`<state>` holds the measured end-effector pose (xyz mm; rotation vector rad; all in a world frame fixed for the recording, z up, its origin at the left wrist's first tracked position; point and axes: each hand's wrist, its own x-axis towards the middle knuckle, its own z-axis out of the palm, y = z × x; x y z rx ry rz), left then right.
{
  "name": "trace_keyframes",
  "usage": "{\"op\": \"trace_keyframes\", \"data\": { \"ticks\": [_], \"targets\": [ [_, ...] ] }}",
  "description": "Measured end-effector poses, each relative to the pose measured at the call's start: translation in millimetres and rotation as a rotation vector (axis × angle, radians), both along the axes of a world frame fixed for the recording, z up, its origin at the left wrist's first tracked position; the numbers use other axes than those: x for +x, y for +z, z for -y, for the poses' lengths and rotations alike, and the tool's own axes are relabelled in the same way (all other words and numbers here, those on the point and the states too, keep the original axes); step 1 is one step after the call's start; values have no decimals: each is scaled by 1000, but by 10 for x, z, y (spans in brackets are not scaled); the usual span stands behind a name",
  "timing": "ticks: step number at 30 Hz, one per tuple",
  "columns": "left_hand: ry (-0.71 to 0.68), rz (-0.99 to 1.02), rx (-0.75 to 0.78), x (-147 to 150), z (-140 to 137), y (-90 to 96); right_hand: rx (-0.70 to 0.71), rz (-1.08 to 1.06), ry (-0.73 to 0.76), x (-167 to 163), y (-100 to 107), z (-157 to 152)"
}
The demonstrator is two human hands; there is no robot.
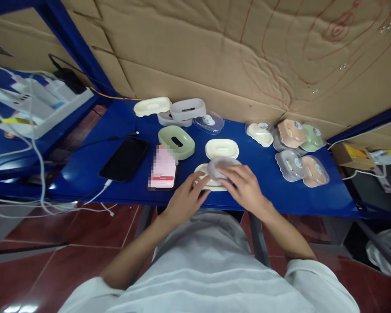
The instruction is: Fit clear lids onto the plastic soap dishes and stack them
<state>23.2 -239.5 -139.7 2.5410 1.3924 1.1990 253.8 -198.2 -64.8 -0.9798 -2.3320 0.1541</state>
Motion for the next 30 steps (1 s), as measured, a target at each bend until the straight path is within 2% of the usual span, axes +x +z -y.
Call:
{"op": "trace_keyframes", "data": {
  "ticks": [3, 6, 9, 14, 18, 26, 30],
  "targets": [
    [32, 72, 7, -7, -4, 8, -47, 10, 4, -183, -229, 112],
    [15, 37, 7, -12, -11, 35, -116, -11, 100, -228, -297, 127],
    [1, 10, -7, -7, -11, 47, -84, 29, 154, -29, -268, 136],
    [27, 6, -47, 5, -1, 30, -42, 128, -1, 405, -367, 156],
    [40, 25, -36, 5, -7, 26, -67, 150, 62, 485, -474, 140],
    [-11, -76, -46, -3, -31, 20, -21, 235, 152, 455, -454, 84],
    [-12, -68, -66, 1, -32, 17, -29, 187, 211, 464, -358, 0]
  ]
}}
